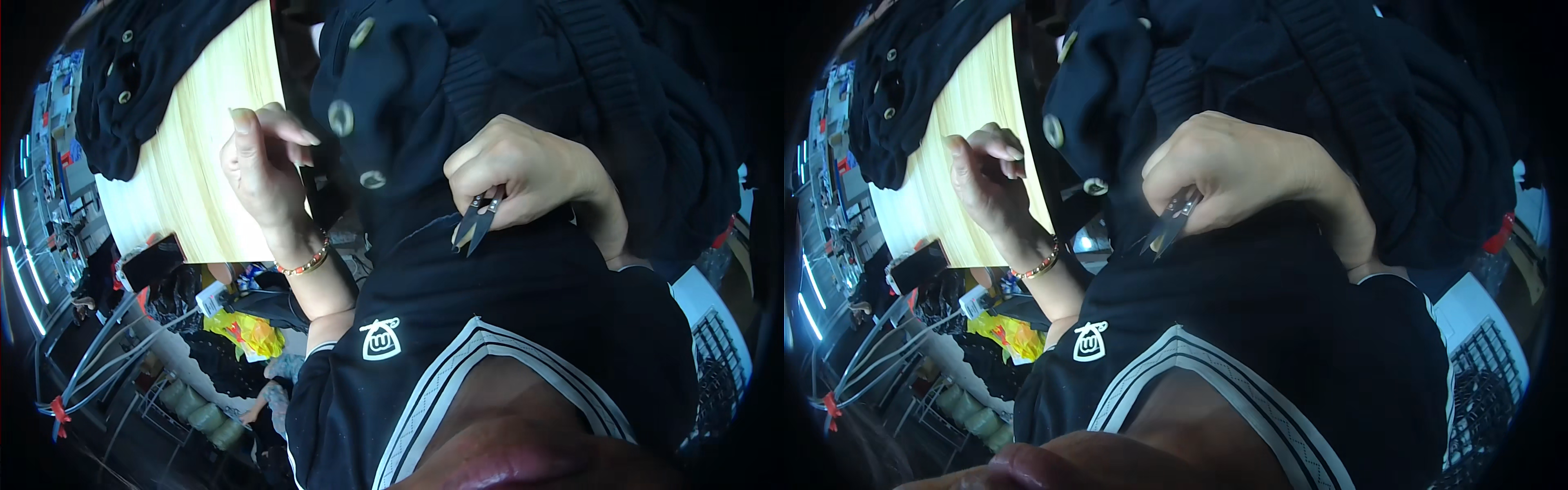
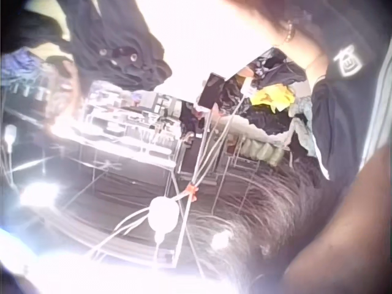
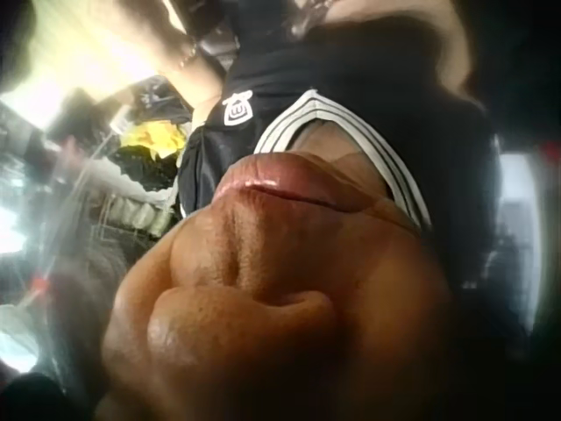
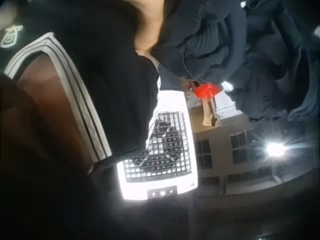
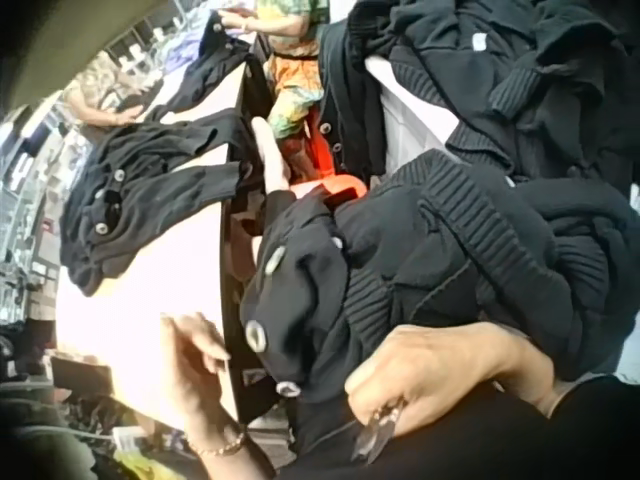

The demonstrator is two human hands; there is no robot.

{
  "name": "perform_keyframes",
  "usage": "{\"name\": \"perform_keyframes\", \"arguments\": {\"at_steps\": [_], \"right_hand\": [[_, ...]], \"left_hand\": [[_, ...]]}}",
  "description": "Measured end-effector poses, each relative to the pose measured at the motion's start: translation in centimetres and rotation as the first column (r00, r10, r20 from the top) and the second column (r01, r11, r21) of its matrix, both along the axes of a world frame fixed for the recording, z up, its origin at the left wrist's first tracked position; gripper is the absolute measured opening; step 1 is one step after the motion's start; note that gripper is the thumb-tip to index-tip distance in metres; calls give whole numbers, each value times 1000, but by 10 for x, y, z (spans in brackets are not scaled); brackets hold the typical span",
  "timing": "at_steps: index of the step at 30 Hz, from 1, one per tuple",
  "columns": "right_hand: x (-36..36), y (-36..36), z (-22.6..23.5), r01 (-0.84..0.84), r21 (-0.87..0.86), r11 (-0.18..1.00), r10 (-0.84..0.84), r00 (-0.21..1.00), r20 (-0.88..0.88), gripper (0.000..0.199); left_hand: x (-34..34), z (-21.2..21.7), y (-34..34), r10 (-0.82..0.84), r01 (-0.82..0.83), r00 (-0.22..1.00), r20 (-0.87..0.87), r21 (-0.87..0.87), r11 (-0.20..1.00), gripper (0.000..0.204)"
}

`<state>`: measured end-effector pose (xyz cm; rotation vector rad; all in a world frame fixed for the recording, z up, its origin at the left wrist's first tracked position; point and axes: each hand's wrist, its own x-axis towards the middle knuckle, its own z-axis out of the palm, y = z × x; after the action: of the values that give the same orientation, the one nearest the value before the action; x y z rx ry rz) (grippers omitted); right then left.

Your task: The person trims loose threads around the buttons and edges of black garments using thread snips, sets them aside, and picks up another garment from a pile to trim.

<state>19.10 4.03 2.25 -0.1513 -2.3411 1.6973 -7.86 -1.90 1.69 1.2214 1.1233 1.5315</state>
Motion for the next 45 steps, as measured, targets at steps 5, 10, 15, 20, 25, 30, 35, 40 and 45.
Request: {"name": "perform_keyframes", "arguments": {"at_steps": [5, 10, 15, 20, 25, 30, 35, 40, 45], "right_hand": [[4, 1, -8, 119, 107, 987, -103, 984, -142, 25], [3, -13, -2, 312, 105, 944, -317, 948, 37, 31], [21, -22, -9, 374, 97, 922, -377, 926, 9, 46], [42, -11, -1, 509, 37, 860, -502, 857, -114, 34], [44, 7, -9, 654, -140, 743, -640, 634, -435, 17], [65, 12, -36, 591, -318, 741, -671, 644, -367, 33], [48, 3, -31, 685, -397, 611, -792, 527, -309, 29], [38, -7, -18, 786, -394, 477, -878, 400, -264, 31], [53, -2, -22, 728, -249, 639, -735, 483, -475, 38]], "left_hand": [[31, 7, 36, 89, -131, 901, -424, -71, 989, 47], [71, -2, 70, -211, 214, 377, -902, -137, 967, 99], [62, 1, 84, -434, 285, 303, -849, -354, 891, 93], [9, 5, 58, -594, 315, 72, -801, -546, 776, 86], [4, -17, 4, -487, -8, 477, -732, -557, 830, 114], [18, -43, -16, -613, -86, 363, -702, -680, 728, 102], [10, -8, -30, -560, 99, 344, -754, -564, 820, 45], [-25, 108, -43, -256, 83, 822, -509, -338, 938, 50], [-138, 174, -27, 97, -92, 972, -214, 34, 995, 68]]}}
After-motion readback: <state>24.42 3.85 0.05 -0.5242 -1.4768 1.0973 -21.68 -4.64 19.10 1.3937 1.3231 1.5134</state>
